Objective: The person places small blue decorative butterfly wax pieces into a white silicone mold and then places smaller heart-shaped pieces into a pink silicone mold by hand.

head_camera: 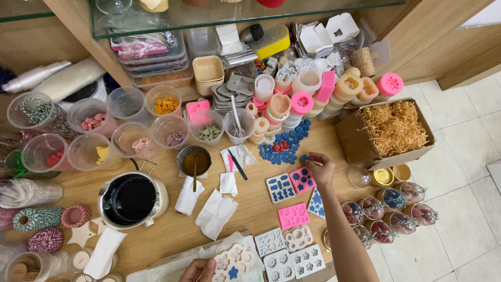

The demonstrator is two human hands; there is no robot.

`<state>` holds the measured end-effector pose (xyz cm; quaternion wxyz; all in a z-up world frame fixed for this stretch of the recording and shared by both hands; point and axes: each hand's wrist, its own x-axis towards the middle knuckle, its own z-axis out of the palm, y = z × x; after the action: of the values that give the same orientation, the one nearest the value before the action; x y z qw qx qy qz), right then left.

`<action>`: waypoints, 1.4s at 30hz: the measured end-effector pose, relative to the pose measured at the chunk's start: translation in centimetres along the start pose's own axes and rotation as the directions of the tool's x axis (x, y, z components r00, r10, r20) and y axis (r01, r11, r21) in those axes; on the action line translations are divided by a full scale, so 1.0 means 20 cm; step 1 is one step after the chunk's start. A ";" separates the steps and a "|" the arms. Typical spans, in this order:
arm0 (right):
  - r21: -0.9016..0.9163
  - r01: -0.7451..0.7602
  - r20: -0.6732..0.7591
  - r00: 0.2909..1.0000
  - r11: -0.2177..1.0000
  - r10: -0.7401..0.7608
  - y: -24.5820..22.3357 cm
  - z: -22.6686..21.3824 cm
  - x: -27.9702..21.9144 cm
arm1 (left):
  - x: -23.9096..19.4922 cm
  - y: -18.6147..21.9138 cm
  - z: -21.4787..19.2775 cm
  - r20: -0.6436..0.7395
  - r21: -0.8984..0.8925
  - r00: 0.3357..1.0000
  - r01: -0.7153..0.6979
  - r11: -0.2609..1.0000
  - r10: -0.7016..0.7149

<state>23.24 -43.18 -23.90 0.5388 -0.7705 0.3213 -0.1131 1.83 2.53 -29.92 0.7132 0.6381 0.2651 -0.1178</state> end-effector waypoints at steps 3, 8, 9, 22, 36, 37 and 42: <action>-0.076 0.019 -0.053 0.998 0.997 -0.023 0.01 0.03 0.05 | -0.02 0.04 0.04 0.043 0.021 0.999 -0.024 0.999 0.023; -0.089 0.122 -0.039 0.991 0.989 -0.126 0.05 0.05 0.11 | -0.11 0.24 0.12 0.006 0.122 0.985 0.168 0.978 -0.170; -0.063 0.104 -0.022 0.994 0.993 -0.106 0.06 0.04 0.11 | -0.12 0.28 0.14 0.003 0.126 0.985 0.172 0.977 -0.174; 0.124 0.064 0.107 0.991 0.990 -0.077 0.06 0.07 0.15 | -0.20 0.45 0.14 0.022 0.075 0.955 0.295 0.953 -0.297; 0.231 -0.346 0.471 0.857 0.909 0.207 -0.75 0.01 -1.34 | -0.45 1.17 0.34 0.190 -0.145 0.938 0.318 0.937 -0.289; 0.215 -0.385 0.525 0.820 0.897 0.227 -0.78 0.03 -1.47 | -0.47 1.20 0.34 0.206 -0.185 0.939 0.313 0.932 -0.274; 0.382 -0.448 0.483 0.842 0.808 0.238 -0.78 0.09 -1.77 | -0.63 1.28 0.29 0.248 -0.159 0.955 0.207 0.965 -0.164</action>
<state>2.83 -16.62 -4.56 0.7794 -0.5452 0.2986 0.0779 5.59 -1.12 -1.19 0.7805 0.5238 0.2486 -0.2336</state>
